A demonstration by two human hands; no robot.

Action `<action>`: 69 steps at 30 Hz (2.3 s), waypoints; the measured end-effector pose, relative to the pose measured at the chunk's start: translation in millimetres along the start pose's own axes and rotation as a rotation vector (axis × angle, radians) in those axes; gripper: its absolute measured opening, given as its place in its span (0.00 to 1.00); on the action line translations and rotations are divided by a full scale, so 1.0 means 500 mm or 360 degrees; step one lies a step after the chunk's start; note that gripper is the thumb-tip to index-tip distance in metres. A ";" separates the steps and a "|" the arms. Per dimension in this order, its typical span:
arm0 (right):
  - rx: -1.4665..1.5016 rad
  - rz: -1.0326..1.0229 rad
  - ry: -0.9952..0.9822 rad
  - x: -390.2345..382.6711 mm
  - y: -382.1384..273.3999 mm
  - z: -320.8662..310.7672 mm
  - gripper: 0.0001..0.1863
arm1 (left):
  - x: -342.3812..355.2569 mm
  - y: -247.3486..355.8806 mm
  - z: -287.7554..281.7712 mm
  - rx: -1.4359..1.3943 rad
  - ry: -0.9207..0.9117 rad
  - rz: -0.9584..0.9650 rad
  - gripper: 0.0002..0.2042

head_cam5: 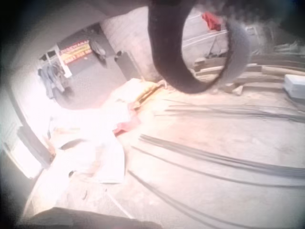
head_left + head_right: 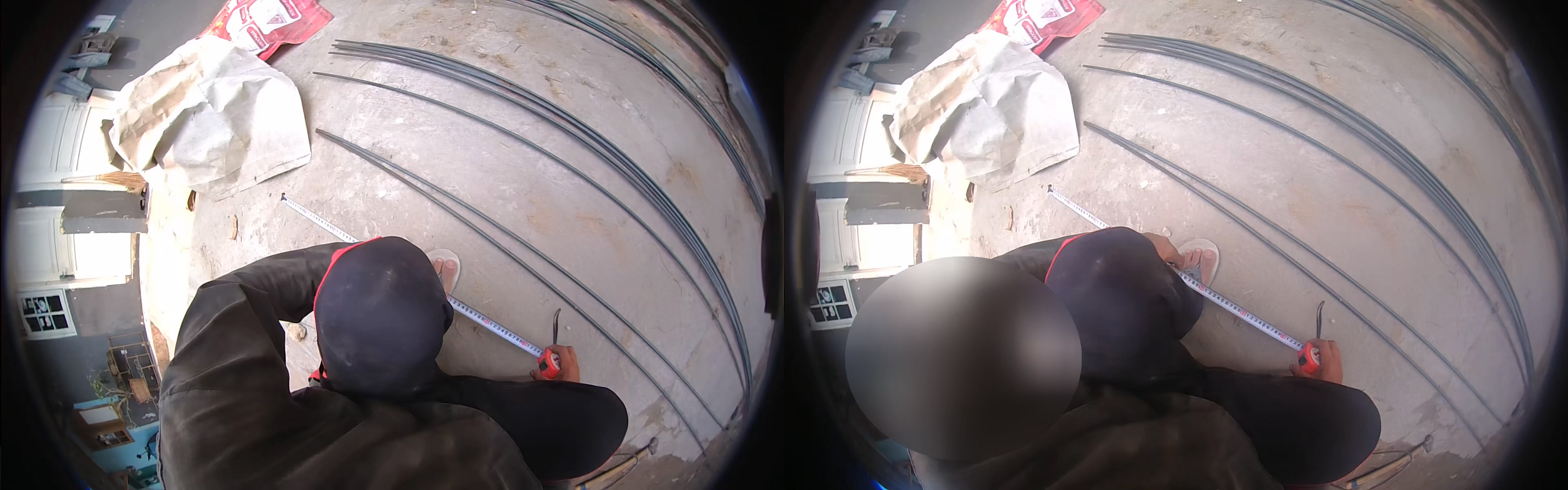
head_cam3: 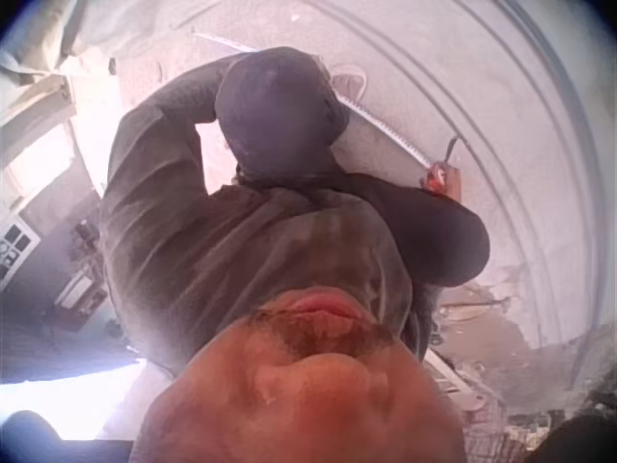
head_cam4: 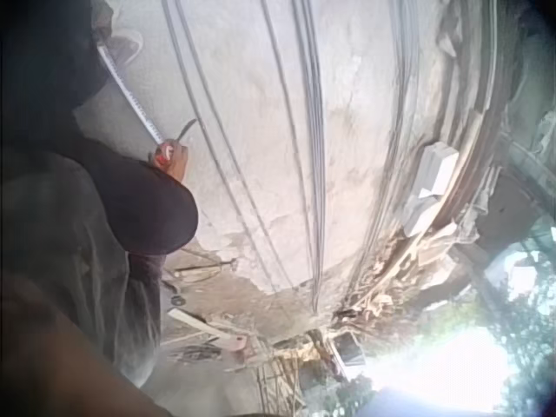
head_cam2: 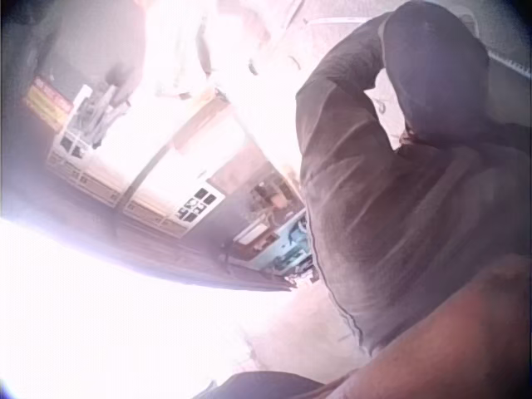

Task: The person measures several long metal rods laid on the ground using a tape measure. They then use an angle grinder to cut the rods at the measured points, creating sparks. The person handles the rods and the grinder repeatedly to complete multiple cuts.

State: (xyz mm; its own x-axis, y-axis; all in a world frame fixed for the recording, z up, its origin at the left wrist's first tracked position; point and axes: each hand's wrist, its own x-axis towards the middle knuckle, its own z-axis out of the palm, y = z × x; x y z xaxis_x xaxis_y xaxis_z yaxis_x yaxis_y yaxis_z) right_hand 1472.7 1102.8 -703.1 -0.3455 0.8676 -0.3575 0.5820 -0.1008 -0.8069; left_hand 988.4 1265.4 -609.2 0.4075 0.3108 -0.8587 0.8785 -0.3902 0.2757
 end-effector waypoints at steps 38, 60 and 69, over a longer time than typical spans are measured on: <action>-0.0403 0.2628 0.2130 -0.951 0.377 0.179 0.37 | 0.293 0.086 -0.502 0.0427 0.1073 0.0467 0.19; 0.1028 0.1425 0.2887 -0.696 0.130 0.040 0.27 | 0.395 0.918 -0.136 -0.0239 0.0065 0.1443 0.28; -0.0018 0.0998 0.2389 -0.254 -0.202 0.045 0.31 | 0.236 0.916 0.098 -0.1665 0.0284 0.0996 0.45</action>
State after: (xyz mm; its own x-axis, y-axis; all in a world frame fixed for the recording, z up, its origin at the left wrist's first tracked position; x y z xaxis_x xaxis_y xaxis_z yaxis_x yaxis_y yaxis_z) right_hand 1441.4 991.8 -587.0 0.9197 0.3630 0.1495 0.3545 -0.6043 -0.7135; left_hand 1426.7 1080.8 -605.3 0.7863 0.4659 -0.4059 0.2630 0.3420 0.9021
